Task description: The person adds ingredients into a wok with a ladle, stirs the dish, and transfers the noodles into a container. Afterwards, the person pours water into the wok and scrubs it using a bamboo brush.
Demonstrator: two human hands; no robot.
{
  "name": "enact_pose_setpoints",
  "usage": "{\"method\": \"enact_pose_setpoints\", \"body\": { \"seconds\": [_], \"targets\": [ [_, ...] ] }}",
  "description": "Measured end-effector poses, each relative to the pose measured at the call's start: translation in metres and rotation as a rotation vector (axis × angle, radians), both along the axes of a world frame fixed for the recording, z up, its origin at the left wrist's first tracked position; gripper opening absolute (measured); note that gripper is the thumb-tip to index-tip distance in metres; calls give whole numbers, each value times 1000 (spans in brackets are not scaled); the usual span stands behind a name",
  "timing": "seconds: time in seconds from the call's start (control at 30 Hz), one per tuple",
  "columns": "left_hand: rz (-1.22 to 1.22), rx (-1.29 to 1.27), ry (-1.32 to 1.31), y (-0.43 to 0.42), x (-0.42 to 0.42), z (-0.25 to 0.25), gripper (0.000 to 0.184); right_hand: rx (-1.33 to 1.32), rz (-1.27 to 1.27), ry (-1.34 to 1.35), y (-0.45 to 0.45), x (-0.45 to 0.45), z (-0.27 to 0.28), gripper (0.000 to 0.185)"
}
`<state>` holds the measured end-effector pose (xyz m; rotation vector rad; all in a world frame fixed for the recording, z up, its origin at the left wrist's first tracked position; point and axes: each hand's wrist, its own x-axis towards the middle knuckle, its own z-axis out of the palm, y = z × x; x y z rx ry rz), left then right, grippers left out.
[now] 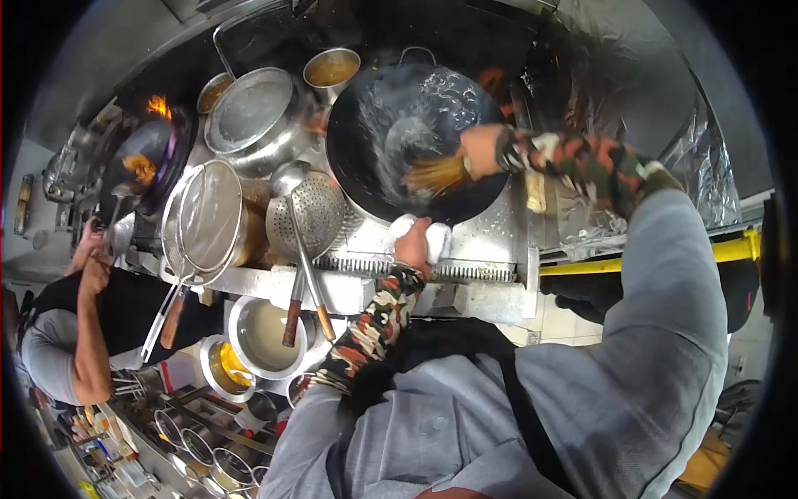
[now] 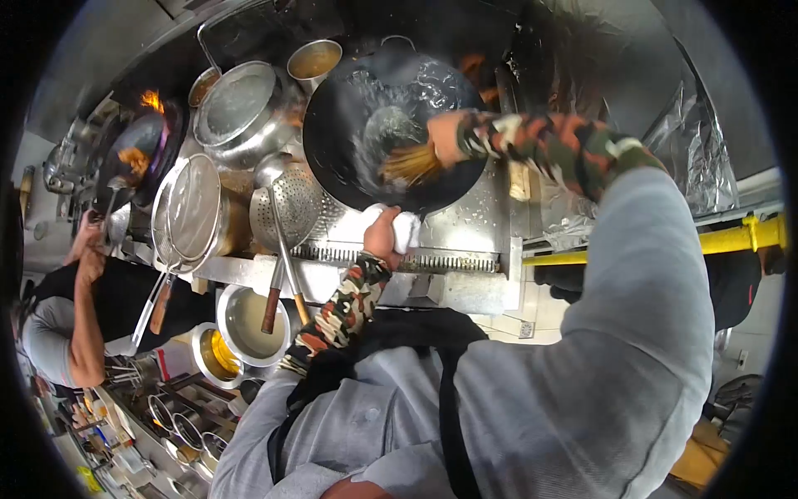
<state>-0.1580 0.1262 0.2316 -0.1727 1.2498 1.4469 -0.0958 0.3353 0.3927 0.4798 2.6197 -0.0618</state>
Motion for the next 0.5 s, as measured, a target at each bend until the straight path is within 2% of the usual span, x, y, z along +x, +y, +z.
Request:
{"method": "enact_pose_setpoints", "body": {
  "seconds": [0.07,0.1,0.13,0.17,0.2,0.23,0.3,0.37,0.47,0.5],
  "targets": [
    [-49,5,179,-1,-1,-3,43,87,-179,20,18,-48,-19,25],
    [-146,21,215,4,-10,-50,45,104,-337,119,23,-77,-36,22],
    [-144,28,232,2,-10,-47,45,139,-502,276,26,-100,-60,20],
    [-202,-46,540,0,-9,-42,43,170,-626,472,21,-118,-84,20],
    [-263,-123,849,-2,-12,-35,41,3,-575,624,19,-103,-100,28],
    [-365,-123,1192,-10,-18,-45,37,-226,-548,555,-23,-70,-46,36],
    [-524,-215,1503,-25,-33,-16,34,-289,-490,434,-62,-19,-31,38],
    [-497,-207,1369,-47,-48,8,28,-336,-359,350,-104,49,-8,44],
    [-502,-162,1414,-76,-71,-4,25,-267,-161,287,-115,130,18,48],
    [-541,-162,1472,-85,-76,-4,24,-257,-240,235,-100,145,23,45]
  ]
}}
